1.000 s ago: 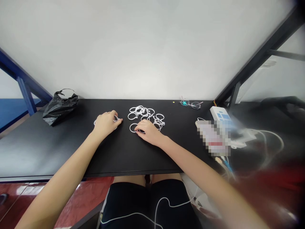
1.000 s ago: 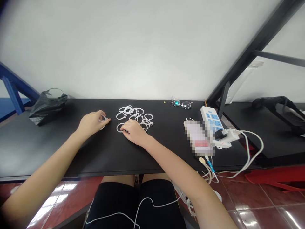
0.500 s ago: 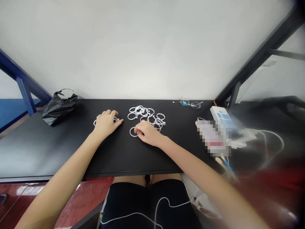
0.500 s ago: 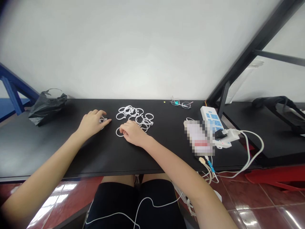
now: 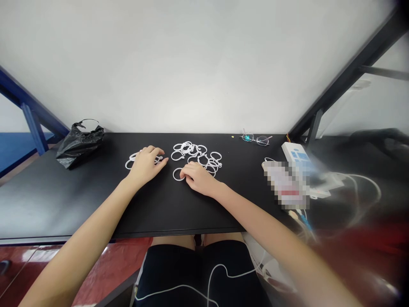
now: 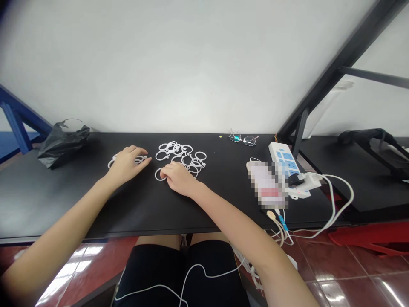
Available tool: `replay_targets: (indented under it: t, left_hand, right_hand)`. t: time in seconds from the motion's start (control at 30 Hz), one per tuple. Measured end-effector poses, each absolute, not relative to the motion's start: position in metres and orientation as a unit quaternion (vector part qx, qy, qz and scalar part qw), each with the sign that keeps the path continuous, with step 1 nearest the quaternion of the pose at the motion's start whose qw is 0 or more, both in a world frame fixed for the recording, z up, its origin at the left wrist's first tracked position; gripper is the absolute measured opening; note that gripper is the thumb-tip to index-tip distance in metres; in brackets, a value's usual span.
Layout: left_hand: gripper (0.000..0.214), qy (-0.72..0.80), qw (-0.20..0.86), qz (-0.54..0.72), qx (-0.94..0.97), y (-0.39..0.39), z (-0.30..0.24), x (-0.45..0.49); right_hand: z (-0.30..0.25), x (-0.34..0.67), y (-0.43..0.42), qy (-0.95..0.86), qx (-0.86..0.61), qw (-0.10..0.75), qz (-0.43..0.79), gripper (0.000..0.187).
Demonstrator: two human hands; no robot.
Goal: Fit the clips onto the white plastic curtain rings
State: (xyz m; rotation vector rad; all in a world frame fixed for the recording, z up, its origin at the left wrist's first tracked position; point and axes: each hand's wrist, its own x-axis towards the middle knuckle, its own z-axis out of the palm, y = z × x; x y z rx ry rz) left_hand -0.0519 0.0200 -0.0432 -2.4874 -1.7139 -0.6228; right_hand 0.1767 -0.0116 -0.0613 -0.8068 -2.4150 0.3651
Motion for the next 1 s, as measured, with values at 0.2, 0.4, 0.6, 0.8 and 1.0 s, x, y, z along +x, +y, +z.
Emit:
replay_targets:
  t: [0.2,0.4,0.6,0.8,1.0]
  left_hand:
    - [0.023,-0.392,-0.063,-0.274,-0.876,0.010,-0.036,-0.036]
    - [0.017,-0.334,-0.125,-0.245,-0.902,0.003,-0.035,-0.029]
    - [0.015,-0.336,-0.147,-0.217,-0.905,0.005,-0.037,-0.030]
    - [0.012,-0.350,-0.143,-0.205,-0.903,0.008,-0.040,-0.032]
    - [0.012,-0.358,-0.143,-0.203,-0.900,0.010,-0.041,-0.032]
  right_hand:
    - [-0.063,0.176,-0.010,-0.897,-0.293,0.294,0.150,0.027]
    - [-0.067,0.176,-0.009,-0.889,-0.286,0.325,0.151,0.026]
    - [-0.067,0.175,-0.009,-0.884,-0.299,0.324,0.157,0.025]
    - [-0.064,0.174,-0.010,-0.877,-0.313,0.329,0.156,0.023]
    - [-0.064,0.174,-0.010,-0.875,-0.330,0.320,0.152,0.022]
